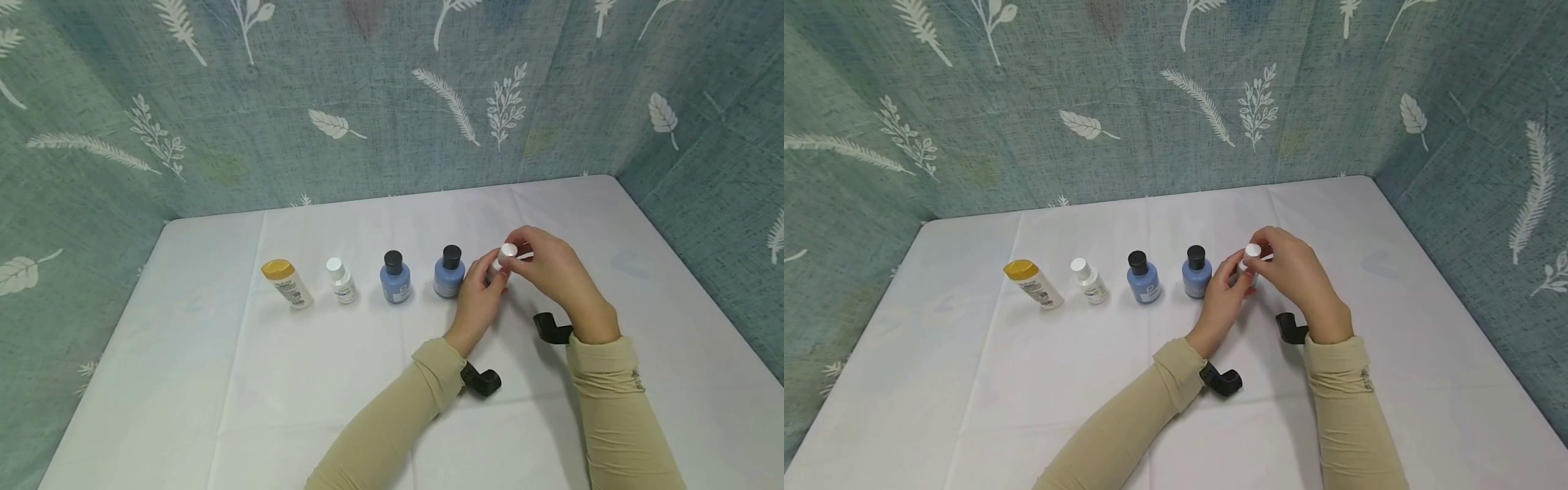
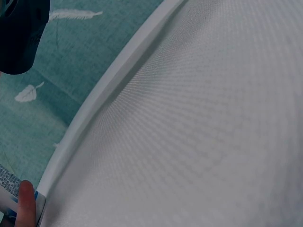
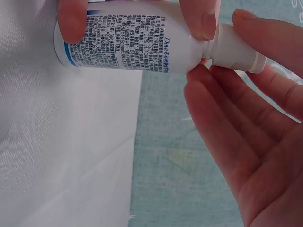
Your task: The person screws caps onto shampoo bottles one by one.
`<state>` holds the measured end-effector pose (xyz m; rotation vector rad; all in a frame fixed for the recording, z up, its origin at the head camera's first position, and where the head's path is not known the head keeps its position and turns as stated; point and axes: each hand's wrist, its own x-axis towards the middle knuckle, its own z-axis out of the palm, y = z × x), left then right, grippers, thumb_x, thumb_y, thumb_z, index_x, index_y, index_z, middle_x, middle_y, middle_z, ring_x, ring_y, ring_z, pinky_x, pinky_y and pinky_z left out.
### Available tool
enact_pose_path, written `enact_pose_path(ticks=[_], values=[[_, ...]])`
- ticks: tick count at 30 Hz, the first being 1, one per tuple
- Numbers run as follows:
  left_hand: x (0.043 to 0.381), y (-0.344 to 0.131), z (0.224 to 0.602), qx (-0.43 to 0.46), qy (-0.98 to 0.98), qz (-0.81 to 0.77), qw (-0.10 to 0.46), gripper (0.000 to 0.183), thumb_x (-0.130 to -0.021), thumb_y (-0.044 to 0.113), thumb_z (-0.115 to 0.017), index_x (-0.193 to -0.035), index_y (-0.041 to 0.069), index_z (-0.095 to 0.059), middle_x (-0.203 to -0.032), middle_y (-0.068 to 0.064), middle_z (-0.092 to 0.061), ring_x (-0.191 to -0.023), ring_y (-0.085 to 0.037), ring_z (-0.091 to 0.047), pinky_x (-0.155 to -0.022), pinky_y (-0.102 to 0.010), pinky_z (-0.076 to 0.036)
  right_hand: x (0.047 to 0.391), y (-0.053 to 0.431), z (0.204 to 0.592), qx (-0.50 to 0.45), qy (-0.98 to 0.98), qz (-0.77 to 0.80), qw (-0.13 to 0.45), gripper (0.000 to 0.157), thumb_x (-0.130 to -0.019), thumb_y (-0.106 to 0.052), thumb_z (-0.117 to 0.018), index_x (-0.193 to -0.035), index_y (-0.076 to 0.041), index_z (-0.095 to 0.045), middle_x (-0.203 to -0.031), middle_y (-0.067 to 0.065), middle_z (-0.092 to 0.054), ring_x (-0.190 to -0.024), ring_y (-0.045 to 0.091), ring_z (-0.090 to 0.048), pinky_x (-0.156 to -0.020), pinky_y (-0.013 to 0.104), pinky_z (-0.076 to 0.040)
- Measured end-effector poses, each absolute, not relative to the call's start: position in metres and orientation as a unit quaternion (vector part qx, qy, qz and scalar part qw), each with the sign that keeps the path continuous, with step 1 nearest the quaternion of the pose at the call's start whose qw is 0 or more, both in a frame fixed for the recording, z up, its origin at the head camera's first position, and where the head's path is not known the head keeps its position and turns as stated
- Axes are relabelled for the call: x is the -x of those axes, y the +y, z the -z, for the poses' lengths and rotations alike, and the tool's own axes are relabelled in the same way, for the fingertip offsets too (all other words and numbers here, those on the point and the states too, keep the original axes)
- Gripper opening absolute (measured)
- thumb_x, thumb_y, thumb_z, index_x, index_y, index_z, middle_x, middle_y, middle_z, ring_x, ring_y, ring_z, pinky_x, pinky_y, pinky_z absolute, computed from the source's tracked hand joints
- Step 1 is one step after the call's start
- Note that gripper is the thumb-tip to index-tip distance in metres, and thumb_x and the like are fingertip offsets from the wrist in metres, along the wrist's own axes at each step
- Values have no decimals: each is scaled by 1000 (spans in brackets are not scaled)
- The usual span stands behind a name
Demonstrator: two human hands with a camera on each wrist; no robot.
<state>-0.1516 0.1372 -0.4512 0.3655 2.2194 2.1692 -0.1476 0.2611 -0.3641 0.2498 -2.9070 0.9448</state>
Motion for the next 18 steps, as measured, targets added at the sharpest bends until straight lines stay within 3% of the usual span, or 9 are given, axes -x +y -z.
enact_pose_path(ticks=[11,18], values=[[152,137,452,-109,715,-690,12,34,-89,20,-55,-123,25,-53,-106,7,-51,-73,-4,-56,-66,-20,-50,147,258,364,-75,-952,-294,45,23,-82,-18,-65,-101,-9,-56,-100,7,-60,-93,25,-56,-73,43,-44],[153,138,453,-113,714,-691,10,35,-89,18,-54,-123,24,-53,-107,6,-52,-71,-5,-57,-66,-20,-50,146,261,363,-83,-950,-299,42,30,-83,-19,-63,-111,-8,-55,-104,10,-60,-93,27,-57,-73,44,-46]])
